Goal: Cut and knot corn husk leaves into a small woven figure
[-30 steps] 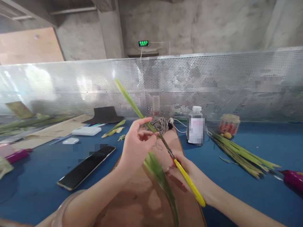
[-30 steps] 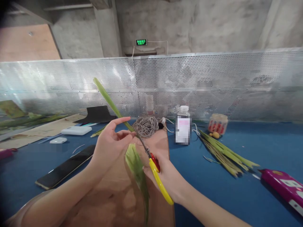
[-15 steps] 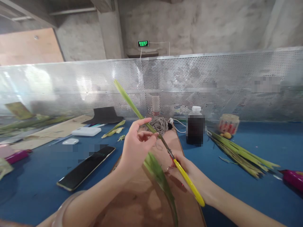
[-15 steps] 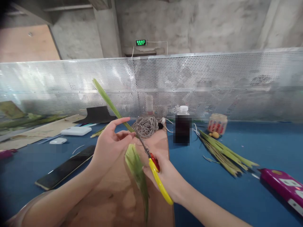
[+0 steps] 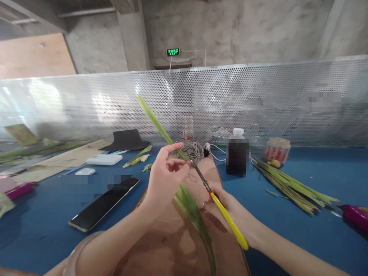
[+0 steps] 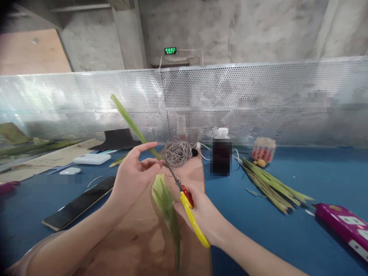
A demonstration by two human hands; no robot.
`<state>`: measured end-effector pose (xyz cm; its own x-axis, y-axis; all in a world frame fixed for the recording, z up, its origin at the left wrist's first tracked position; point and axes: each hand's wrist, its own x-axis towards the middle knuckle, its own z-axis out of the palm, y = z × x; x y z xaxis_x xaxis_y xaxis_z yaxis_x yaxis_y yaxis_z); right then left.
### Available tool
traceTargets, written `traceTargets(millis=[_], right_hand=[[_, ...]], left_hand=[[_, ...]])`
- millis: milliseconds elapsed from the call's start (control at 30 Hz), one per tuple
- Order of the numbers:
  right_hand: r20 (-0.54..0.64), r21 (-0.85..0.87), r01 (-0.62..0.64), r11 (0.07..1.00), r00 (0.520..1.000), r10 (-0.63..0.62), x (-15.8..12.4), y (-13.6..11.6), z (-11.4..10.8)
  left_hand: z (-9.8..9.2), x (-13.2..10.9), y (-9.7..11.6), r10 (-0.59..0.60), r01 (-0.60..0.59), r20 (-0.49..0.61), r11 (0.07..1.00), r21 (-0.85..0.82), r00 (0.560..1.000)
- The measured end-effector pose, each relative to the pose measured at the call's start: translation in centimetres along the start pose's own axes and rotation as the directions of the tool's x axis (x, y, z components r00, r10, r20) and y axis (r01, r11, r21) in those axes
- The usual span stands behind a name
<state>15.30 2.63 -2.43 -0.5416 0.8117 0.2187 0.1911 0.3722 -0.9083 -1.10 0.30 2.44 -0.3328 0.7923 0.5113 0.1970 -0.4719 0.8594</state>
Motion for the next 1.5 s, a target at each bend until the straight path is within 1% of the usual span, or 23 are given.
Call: traceTargets(millis=[100, 333, 667, 767, 867, 1033, 1400, 1500], right_hand=[[0.007, -0.024, 0.001, 1.0, 1.0, -0.001, 0.01, -0.16, -0.1], [-0.032, -0.079, 0.005, 0.997, 0.999, -0.007, -0.03, -0.7, 0.04], [0.015, -0.069, 0.037, 0.997, 0.999, -0.036, 0.02, -0.7, 0.07], [0.019, -0.092, 0.032, 0.995, 0.999, -0.03, 0.0, -0.58, 0.12], [0.003, -0.147, 0.013, 0.989, 1.0, -0.013, -0.03, -0.52, 0.16], [-0.013, -0.207, 0.037, 0.978, 0.999, -0.04, -0.09, -0.78, 0.18], [-0.065, -0.297, 0.018, 0.955, 0.997, -0.039, -0.25, -0.25, 0.31], [-0.058, -0.297, 0.026, 0.955, 0.997, -0.045, -0.22, -0.43, 0.39]], left_hand=[[0.0, 0.0, 0.02, -0.007, 0.007, -0.002, 1.0, 0.006, 1.0], [0.04, -0.14, 0.16, -0.011, 0.011, -0.001, 1.0, 0.003, 1.0], [0.05, -0.16, -0.11, -0.007, 0.007, -0.001, 1.0, -0.001, 1.0], [0.07, -0.17, -0.1, -0.013, 0.013, -0.003, 1.0, 0.001, 1.0], [0.09, -0.16, -0.04, -0.013, 0.013, 0.003, 1.0, -0.005, 1.0], [0.07, -0.22, -0.08, -0.015, 0.015, 0.016, 1.0, 0.0, 1.0], [0.02, -0.36, -0.06, 0.007, -0.007, 0.032, 1.0, -0.018, 0.999], [0.02, -0.45, -0.05, 0.011, -0.01, 0.038, 1.0, -0.003, 0.999]])
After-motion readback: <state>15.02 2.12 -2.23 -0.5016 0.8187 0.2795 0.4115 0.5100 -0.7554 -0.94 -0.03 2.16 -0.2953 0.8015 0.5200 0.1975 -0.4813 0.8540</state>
